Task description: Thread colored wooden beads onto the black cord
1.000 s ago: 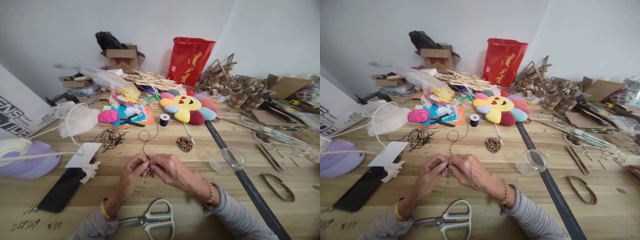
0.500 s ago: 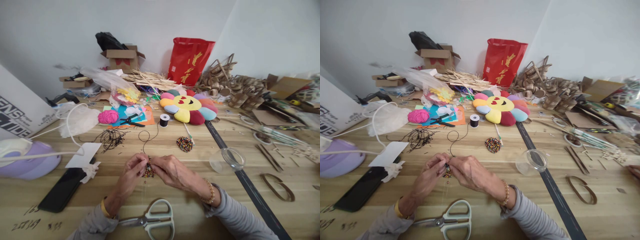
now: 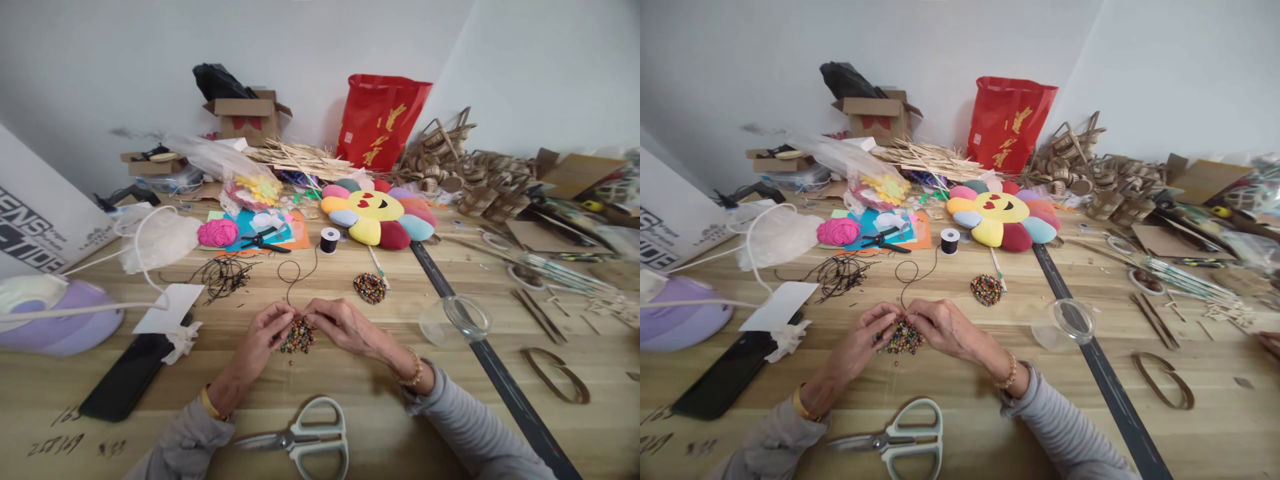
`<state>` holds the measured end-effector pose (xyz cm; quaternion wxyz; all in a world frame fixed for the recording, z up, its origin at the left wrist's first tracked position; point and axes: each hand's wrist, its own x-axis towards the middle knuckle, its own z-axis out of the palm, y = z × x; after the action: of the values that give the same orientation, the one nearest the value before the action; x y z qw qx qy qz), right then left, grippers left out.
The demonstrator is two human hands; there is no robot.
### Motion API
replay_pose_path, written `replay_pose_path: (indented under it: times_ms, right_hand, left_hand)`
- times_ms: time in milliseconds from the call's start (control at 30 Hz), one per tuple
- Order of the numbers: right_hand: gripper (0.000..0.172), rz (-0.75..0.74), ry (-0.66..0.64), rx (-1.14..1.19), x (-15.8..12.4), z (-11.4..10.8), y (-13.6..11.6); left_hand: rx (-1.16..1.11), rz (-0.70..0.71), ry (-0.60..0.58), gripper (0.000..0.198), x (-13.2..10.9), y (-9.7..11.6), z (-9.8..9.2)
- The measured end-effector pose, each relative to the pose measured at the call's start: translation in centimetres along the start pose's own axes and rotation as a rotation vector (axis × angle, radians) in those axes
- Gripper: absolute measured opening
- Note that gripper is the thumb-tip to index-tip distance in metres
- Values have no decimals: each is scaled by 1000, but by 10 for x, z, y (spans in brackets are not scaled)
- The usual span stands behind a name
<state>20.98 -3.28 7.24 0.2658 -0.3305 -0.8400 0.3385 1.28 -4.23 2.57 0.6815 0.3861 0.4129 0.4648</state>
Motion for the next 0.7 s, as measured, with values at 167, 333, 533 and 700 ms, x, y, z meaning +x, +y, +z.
replay_pose_path:
  times_ms: [167,333,533,700]
  right_hand:
    - [22,-7,32,13,0,3,6]
    - [21,17,52,8,0,3,9]
    - [20,11,39,20,0,4,7]
    - [18,5,8,-13,0,6,6]
  left_hand:
    - [111,12,-69,39,-1,-4,-3]
    - [105,48,-98,34,0,-7,-4]
    - [113,47,-112,34,-1,-6,-1]
    - [177,51,-118,29,-3,-4,-1]
